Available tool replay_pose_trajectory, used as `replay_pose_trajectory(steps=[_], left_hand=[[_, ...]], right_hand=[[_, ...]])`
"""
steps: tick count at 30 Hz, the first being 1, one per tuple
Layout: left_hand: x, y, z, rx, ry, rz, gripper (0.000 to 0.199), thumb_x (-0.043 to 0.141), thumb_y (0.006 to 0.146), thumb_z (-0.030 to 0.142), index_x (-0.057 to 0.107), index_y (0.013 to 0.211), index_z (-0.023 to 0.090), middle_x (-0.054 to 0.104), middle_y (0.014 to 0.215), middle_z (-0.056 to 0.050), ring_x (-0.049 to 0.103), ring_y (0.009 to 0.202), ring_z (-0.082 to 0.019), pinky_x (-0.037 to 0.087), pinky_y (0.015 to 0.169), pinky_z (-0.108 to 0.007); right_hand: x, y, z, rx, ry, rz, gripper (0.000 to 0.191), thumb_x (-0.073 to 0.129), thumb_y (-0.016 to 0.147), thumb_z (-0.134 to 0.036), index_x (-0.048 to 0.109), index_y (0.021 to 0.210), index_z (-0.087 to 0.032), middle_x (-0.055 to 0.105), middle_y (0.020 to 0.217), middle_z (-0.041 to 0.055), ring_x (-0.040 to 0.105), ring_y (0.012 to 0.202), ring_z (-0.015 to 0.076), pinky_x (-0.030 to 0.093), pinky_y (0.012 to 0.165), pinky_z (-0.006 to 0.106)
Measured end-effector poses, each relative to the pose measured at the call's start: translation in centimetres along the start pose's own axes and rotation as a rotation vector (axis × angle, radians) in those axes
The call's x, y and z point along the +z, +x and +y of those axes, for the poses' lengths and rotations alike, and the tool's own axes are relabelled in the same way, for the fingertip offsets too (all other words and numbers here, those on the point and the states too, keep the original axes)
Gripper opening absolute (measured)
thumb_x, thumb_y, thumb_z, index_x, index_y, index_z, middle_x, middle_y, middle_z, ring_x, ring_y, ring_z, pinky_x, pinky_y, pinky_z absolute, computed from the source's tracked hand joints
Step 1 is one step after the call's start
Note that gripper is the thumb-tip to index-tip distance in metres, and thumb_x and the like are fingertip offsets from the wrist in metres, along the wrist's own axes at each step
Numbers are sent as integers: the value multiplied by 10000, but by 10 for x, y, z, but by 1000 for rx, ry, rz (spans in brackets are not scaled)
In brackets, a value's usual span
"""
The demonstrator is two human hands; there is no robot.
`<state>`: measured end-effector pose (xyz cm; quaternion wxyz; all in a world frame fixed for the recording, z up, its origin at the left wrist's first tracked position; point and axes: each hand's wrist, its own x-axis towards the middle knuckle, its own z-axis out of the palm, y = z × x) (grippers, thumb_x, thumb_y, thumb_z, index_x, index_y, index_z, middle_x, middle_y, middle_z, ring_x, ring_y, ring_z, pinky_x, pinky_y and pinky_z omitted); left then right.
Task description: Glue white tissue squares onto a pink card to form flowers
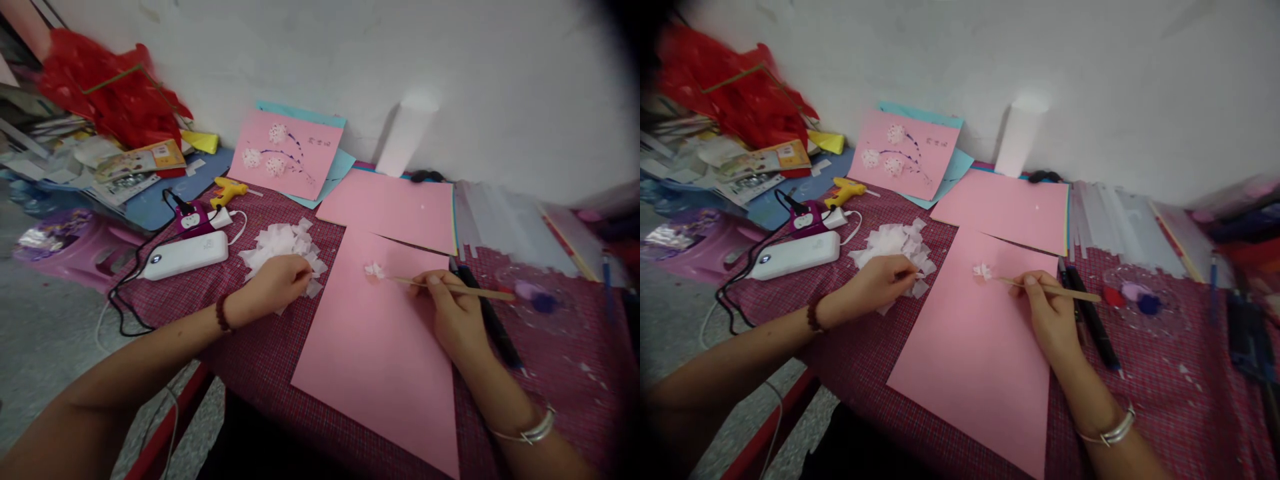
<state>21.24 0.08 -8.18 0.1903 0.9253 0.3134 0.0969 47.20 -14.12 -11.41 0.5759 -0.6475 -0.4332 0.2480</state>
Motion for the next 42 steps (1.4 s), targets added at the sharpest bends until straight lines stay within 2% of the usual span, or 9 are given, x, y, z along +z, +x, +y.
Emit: replay_pose_trajectory(steps=[4, 7, 10, 14, 16, 20, 25, 36, 42], left_hand=[[-19, 4, 11, -142, -431, -10, 194, 503, 825, 235, 598, 698, 123, 528, 598, 26, 457, 551, -75, 341, 502, -195], [-27, 16, 26, -111, -569, -83, 168, 537, 807, 242, 615, 725, 119, 535, 603, 28, 456, 539, -68, 345, 490, -187], [-23, 37, 39, 24, -420, 2, 154, 559, 793, 203, 626, 679, 123, 571, 658, 2, 506, 607, -86, 387, 554, -209], [-1, 66, 47, 244, 49, 248, 201, 519, 824, 174, 618, 656, 125, 576, 749, -51, 527, 744, -147, 423, 678, -280], [11, 74, 47, 309, 229, 298, 217, 485, 847, 169, 602, 669, 128, 575, 784, -66, 522, 799, -171, 428, 726, -305], [30, 76, 42, 336, 297, 223, 206, 473, 863, 180, 571, 687, 143, 573, 807, -57, 514, 809, -173, 425, 728, -296], [39, 73, 32, 228, 237, 95, 157, 483, 849, 188, 561, 720, 144, 574, 839, -58, 520, 829, -177, 425, 733, -299], [21, 81, 30, 119, 17, -135, 243, 434, 844, 161, 639, 719, 124, 596, 761, -49, 545, 703, -138, 416, 655, -271], [22, 81, 28, 146, 22, -80, 237, 460, 854, 172, 675, 762, 131, 614, 790, -51, 566, 751, -148, 439, 707, -284]], right_hand=[[5, -2, -3, -32, 27, -12, 168, 499, 898, -349, 613, 815, -256, 612, 733, 43, 567, 715, 211, 450, 702, 373], [10, -5, -5, -51, 60, -50, 143, 498, 902, -342, 599, 890, -241, 623, 771, 35, 575, 725, 197, 461, 694, 354], [10, -7, -6, -61, 55, -74, 158, 477, 916, -329, 587, 890, -219, 619, 750, 19, 578, 720, 175, 461, 701, 332], [5, -9, -4, -72, 47, -76, 191, 435, 937, -303, 572, 839, -213, 596, 714, 7, 564, 698, 154, 443, 693, 305], [3, -10, -3, -64, 40, -87, 196, 440, 935, -294, 562, 805, -212, 581, 704, 3, 552, 685, 150, 433, 685, 300], [3, -9, -2, -71, 2, -129, 199, 451, 930, -286, 553, 777, -210, 570, 710, 0, 544, 691, 145, 421, 680, 290], [8, -6, -4, -81, -51, -200, 202, 442, 933, -274, 565, 788, -204, 572, 723, -2, 533, 692, 135, 408, 657, 269], [10, -4, 1, -54, -82, -121, 183, 441, 935, -274, 552, 805, -209, 574, 716, -10, 540, 695, 132, 412, 677, 270], [11, -1, 0, -44, -56, -111, 180, 441, 930, -260, 547, 794, -210, 571, 699, -11, 537, 685, 132, 416, 672, 270]])
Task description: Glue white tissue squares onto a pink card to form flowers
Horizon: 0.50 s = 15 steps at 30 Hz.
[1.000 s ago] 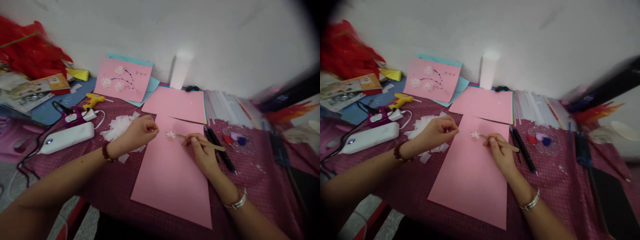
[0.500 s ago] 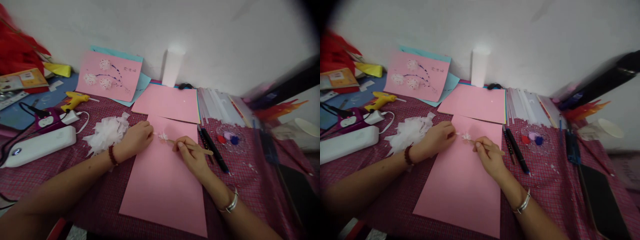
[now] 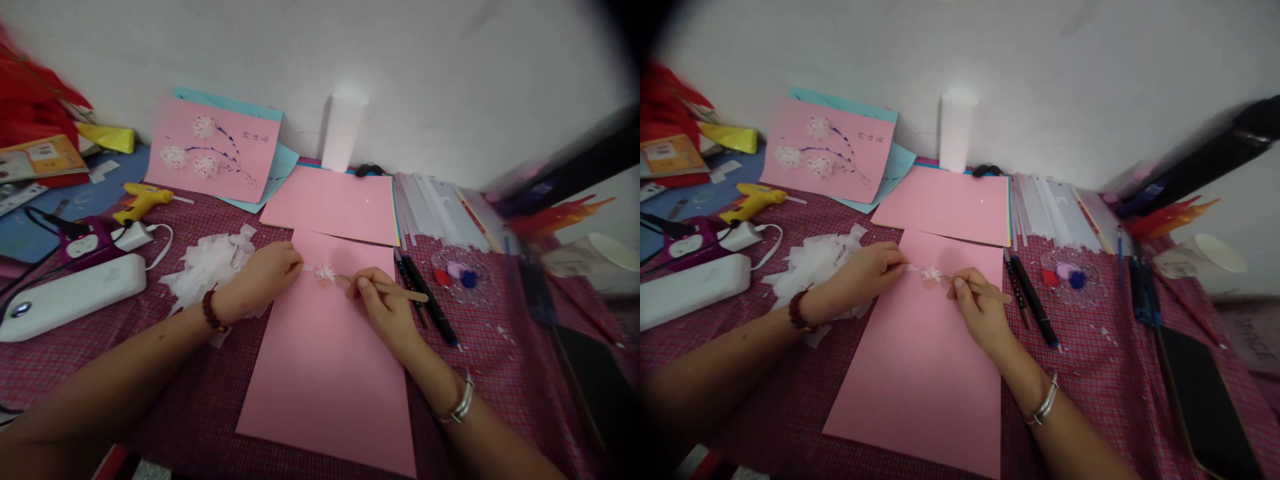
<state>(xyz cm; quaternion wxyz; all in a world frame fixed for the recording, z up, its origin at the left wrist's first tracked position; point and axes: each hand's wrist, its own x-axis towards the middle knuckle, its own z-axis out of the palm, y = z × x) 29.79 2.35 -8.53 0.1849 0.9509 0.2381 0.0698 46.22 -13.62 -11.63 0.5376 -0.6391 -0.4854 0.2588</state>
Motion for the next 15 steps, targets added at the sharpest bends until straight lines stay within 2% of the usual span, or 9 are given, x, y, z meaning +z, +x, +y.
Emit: replay_pose_trajectory(steps=[4, 6, 8, 9, 10, 12, 15], left_hand=[[4, 1, -6, 11, -11, 147, 189, 510, 835, 165, 674, 745, 141, 615, 763, -40, 567, 755, -148, 445, 702, -281], [7, 3, -6, 44, -22, 323, 153, 532, 826, 159, 664, 751, 142, 614, 755, -37, 563, 753, -143, 449, 687, -268], [10, 5, -1, 148, 13, 509, 134, 540, 828, 158, 650, 752, 142, 613, 768, -41, 555, 769, -144, 455, 700, -268], [12, 6, 2, 219, 51, 552, 136, 537, 834, 159, 643, 750, 143, 611, 775, -42, 548, 775, -146, 455, 710, -272], [14, 7, 6, 290, 96, 552, 148, 528, 842, 159, 638, 745, 145, 608, 776, -43, 541, 776, -148, 454, 716, -276], [18, 8, 12, 386, 178, 459, 178, 505, 862, 159, 633, 738, 149, 598, 768, -42, 527, 772, -151, 450, 713, -278], [22, 9, 16, 395, 220, 350, 193, 496, 871, 165, 618, 723, 148, 591, 757, -41, 524, 776, -157, 446, 704, -278]], right_hand=[[-1, -1, -1, 25, 41, 32, 186, 448, 928, -256, 550, 781, -208, 575, 686, -12, 536, 671, 130, 415, 663, 270], [-2, -2, -2, 29, 73, 65, 200, 447, 929, -258, 548, 764, -206, 569, 676, -13, 532, 658, 130, 414, 657, 271], [-1, -2, -2, 23, 95, 61, 206, 444, 931, -263, 550, 764, -205, 566, 674, -12, 530, 653, 130, 413, 651, 272], [-1, -2, -3, 18, 98, 35, 205, 444, 931, -266, 552, 768, -204, 568, 679, -10, 532, 657, 132, 412, 650, 273], [-1, -2, -3, 11, 91, -1, 205, 444, 931, -268, 554, 771, -203, 568, 688, -8, 532, 662, 132, 410, 647, 272], [-1, 0, -3, 2, 64, -66, 210, 443, 932, -273, 558, 773, -200, 568, 708, -2, 531, 672, 133, 406, 643, 272], [-1, 2, -2, 4, 28, -75, 222, 435, 937, -286, 558, 775, -197, 568, 723, 2, 528, 681, 135, 403, 647, 275]])
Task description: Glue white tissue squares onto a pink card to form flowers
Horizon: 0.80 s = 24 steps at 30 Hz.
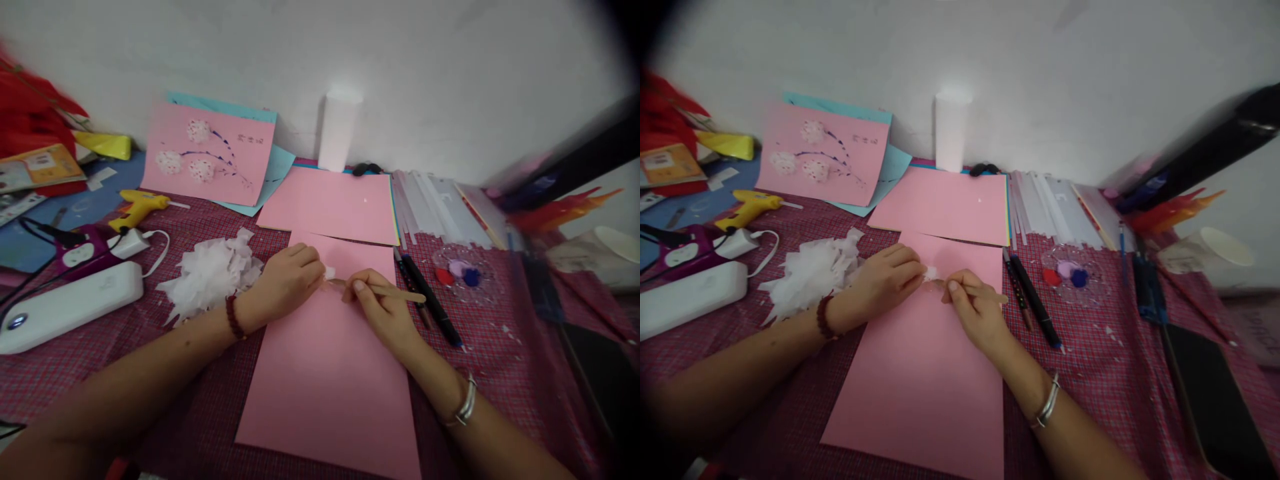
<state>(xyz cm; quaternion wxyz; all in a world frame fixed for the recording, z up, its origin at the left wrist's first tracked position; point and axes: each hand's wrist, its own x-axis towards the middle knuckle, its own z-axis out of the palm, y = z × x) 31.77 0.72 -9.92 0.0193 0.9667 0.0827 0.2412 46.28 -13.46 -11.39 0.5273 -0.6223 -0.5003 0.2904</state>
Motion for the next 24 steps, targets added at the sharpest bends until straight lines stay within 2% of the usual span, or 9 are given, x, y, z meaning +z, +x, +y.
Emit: replay_pose_trajectory(steps=[10, 13, 16, 21, 24], left_hand=[[0, 1, -3, -252, -247, -36, 68, 546, 805, 129, 552, 744, 158, 592, 775, -16, 531, 775, -133, 431, 701, -256], [0, 2, -3, -282, -285, -41, 80, 553, 799, 126, 544, 727, 160, 588, 764, -11, 528, 760, -129, 420, 681, -250], [0, 2, -5, -224, -278, -76, 70, 553, 806, 122, 569, 744, 151, 597, 774, -21, 535, 767, -131, 429, 689, -248], [-3, 1, -9, 22, -103, -253, 190, 459, 894, 153, 635, 824, 140, 610, 855, -65, 526, 863, -169, 441, 780, -293], [-7, 1, -10, 112, 4, -317, 239, 413, 927, 176, 643, 875, 133, 608, 892, -77, 509, 875, -184, 434, 798, -315]], right_hand=[[1, 3, 2, 44, 104, 29, 206, 443, 930, -306, 547, 786, -203, 571, 699, -3, 543, 679, 139, 428, 666, 278], [1, 4, 1, 60, 120, 42, 199, 450, 923, -314, 544, 783, -206, 573, 687, -6, 548, 672, 139, 440, 666, 278], [1, 6, -1, 66, 120, 50, 202, 457, 917, -329, 543, 781, -207, 576, 683, -6, 550, 668, 139, 446, 662, 276], [2, 8, -1, 65, 123, 61, 210, 452, 917, -332, 547, 777, -207, 577, 686, -5, 547, 669, 138, 445, 661, 273], [2, 8, -1, 56, 128, 67, 209, 452, 916, -319, 548, 771, -204, 577, 683, -4, 546, 664, 135, 444, 657, 271]])
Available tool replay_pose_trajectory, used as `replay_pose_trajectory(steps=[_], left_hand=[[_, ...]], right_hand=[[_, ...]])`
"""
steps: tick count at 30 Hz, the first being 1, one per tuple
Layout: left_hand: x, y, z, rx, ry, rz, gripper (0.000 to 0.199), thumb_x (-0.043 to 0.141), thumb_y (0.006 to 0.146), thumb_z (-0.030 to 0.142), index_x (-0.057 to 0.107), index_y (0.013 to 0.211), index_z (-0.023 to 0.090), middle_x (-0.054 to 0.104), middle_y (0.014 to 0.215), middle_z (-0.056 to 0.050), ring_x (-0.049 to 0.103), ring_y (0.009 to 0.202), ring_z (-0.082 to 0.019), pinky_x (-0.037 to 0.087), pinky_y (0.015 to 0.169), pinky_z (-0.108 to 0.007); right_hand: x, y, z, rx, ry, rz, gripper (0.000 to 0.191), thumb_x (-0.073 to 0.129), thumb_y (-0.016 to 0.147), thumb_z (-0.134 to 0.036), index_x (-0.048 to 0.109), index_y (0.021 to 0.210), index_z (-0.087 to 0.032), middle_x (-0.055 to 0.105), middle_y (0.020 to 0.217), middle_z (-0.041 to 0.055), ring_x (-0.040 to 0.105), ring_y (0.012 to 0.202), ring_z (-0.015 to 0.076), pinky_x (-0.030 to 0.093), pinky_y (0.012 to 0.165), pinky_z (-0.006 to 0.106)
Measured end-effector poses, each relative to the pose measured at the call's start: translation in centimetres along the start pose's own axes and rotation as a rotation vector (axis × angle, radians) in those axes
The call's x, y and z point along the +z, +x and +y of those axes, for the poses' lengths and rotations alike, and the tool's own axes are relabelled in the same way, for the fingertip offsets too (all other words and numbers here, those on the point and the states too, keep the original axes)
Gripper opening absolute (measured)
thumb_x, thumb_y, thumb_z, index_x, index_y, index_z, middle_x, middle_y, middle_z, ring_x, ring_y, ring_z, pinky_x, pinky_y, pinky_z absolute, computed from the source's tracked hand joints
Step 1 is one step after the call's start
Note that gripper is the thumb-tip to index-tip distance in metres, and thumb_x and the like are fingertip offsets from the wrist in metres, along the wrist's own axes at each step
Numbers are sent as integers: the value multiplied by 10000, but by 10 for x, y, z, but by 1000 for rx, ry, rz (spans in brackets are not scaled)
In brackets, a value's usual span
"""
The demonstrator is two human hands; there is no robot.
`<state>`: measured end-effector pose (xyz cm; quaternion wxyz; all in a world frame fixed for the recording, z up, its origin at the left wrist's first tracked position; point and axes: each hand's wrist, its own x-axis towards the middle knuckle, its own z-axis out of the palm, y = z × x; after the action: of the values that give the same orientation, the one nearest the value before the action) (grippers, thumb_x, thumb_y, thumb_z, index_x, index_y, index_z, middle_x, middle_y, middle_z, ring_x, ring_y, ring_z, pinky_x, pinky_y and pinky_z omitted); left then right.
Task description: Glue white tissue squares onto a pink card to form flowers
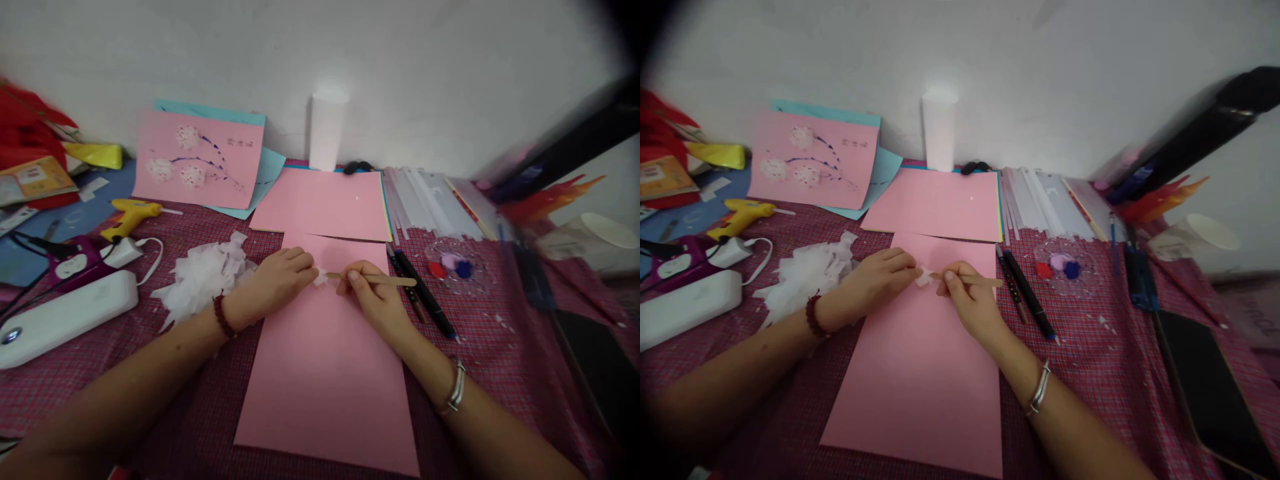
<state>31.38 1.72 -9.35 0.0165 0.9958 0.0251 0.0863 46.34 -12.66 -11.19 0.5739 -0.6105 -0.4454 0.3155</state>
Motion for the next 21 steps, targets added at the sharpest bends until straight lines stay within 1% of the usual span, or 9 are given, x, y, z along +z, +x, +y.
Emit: replay_pose_trajectory(steps=[2, 6, 8, 11, 15, 21], left_hand=[[-2, 0, 0, 16, 43, -21, 242, 407, 934, 188, 640, 909, 128, 607, 910, -79, 501, 881, -190, 431, 801, -322], [0, 2, 0, 19, 68, -30, 246, 405, 937, 194, 637, 897, 124, 607, 912, -73, 497, 879, -190, 430, 795, -320], [2, 2, 0, 25, 63, -21, 242, 408, 937, 195, 635, 895, 124, 607, 911, -71, 497, 877, -188, 431, 793, -317], [5, 3, 0, 33, 52, -3, 223, 421, 933, 197, 632, 938, 123, 605, 913, -70, 498, 882, -188, 432, 789, -316], [5, 4, 2, 33, 45, 5, 217, 421, 932, 196, 628, 947, 130, 604, 902, -67, 503, 881, -187, 433, 776, -314], [4, 4, 4, 40, 51, 20, 185, 455, 916, 199, 625, 951, 134, 610, 894, -61, 523, 874, -194, 450, 772, -322]], right_hand=[[0, -1, 0, 2, 0, 27, 205, 455, 914, -306, 546, 762, -202, 575, 670, -5, 543, 654, 134, 441, 644, 270], [-1, -5, -1, -30, 47, 148, 206, 440, 918, -271, 532, 746, -206, 551, 629, -17, 526, 614, 131, 435, 625, 274], [-1, -6, -2, -62, 60, 161, 212, 434, 921, -257, 530, 739, -206, 545, 626, -20, 522, 610, 130, 434, 627, 276], [-1, -7, -2, -86, 8, 82, 220, 427, 926, -256, 535, 742, -204, 553, 649, -13, 523, 628, 131, 426, 629, 276], [0, -7, -2, -109, -121, -24, 231, 410, 934, -279, 541, 758, -206, 560, 698, 0, 528, 656, 138, 420, 634, 283], [1, -6, 1, -110, -247, -34, 227, 397, 940, -283, 535, 771, -218, 572, 702, -4, 542, 666, 145, 419, 643, 286]])
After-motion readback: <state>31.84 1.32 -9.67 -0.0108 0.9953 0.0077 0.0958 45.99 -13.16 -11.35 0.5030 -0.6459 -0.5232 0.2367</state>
